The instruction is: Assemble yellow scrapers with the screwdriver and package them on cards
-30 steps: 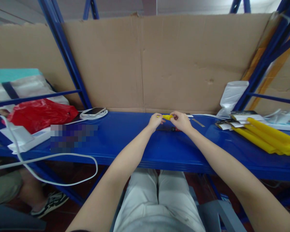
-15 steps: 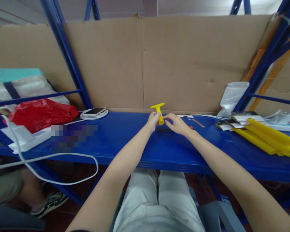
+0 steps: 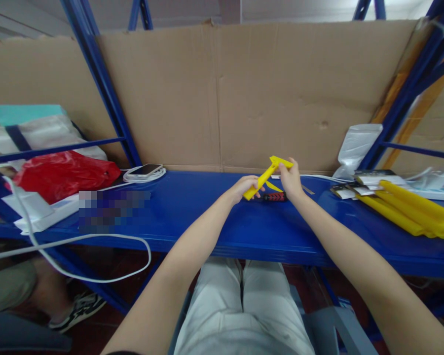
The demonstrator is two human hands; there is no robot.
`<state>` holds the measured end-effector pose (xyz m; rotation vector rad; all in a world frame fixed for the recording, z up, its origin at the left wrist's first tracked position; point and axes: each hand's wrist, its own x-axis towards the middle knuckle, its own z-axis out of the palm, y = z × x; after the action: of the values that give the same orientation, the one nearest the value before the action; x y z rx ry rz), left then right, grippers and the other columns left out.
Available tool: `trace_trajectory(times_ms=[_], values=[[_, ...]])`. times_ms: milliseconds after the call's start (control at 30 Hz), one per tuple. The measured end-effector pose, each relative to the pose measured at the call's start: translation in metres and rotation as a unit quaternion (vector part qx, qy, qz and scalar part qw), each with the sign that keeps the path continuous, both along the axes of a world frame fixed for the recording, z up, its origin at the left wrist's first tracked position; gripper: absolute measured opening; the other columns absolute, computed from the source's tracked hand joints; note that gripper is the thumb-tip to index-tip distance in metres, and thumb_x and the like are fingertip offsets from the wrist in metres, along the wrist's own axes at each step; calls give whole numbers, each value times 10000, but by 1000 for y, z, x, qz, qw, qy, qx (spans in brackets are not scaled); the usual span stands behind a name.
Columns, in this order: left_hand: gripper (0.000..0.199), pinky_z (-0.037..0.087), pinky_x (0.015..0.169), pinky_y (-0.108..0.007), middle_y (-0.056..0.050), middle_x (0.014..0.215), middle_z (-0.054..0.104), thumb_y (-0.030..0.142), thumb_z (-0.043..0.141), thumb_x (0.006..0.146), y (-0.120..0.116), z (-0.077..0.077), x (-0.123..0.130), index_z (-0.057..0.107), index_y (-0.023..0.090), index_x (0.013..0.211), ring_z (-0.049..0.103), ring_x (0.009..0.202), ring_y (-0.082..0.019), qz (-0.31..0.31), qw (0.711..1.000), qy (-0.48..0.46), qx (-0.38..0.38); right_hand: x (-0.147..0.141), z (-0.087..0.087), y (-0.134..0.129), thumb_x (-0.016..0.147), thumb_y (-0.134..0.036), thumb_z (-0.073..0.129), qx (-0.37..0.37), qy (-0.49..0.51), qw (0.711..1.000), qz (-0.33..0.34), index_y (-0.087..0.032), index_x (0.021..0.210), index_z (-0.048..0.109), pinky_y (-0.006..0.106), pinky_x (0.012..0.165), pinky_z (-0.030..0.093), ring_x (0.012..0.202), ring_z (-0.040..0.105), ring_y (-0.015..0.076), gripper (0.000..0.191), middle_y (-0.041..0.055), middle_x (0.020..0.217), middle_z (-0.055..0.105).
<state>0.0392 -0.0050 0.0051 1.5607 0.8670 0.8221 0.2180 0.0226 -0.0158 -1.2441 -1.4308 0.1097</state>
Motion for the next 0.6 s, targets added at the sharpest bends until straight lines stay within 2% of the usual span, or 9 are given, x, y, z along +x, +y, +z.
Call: trace_trajectory(times_ms=[100,200,267,333,433,500,600], values=[[309,440,475,-210,-56,800,692,72,495,676,-5,2,2,597,141,959,552,481,-90,-11,997,67,24,-1,8,-10,880,-285,361,-7,103,994,-30,-179,1298,377,355,813,520,1021,616,203,431,147,1240,565],[265,497,593,-256,-84,866,691,80,533,719,-9,1,4,602,140,968,621,606,-138,27,978,169,120,-6,10,-15,829,-229,422,-10,84,996,4,-167,1179,484,335,825,517,995,626,194,360,132,1157,615],[286,509,735,-303,-117,973,684,84,560,728,-11,-2,4,604,143,1004,663,816,-210,79,936,251,232,-11,6,-14,799,-195,456,-24,62,997,36,-154,1127,516,345,829,517,937,644,190,335,125,1061,657],[334,485,840,-348,-142,1071,665,88,537,758,-11,-4,3,585,154,1082,637,993,-267,114,890,321,302,-16,1,-13,772,-163,483,-41,38,997,60,-145,1087,539,362,819,522,889,656,190,320,119,1003,680],[334,463,885,-359,-139,1135,648,131,480,829,-12,-5,0,558,183,1150,607,1078,-276,135,858,373,327,-22,-4,-14,749,-124,503,-53,-18,995,84,-142,979,589,363,825,521,882,665,188,247,109,980,697],[298,460,886,-353,-137,1163,638,201,480,865,-12,-4,-2,560,186,1151,601,1092,-277,144,850,384,330,-24,-5,-17,749,-114,512,-56,-53,992,97,-146,931,617,355,841,516,895,669,183,213,99,983,704],[291,460,881,-346,-138,1184,633,301,491,889,-10,-3,-3,570,178,1140,597,1098,-283,163,846,388,327,-27,-4,-21,768,-140,533,-66,-93,987,117,-157,963,647,367,870,509,932,666,189,227,88,1018,708]])
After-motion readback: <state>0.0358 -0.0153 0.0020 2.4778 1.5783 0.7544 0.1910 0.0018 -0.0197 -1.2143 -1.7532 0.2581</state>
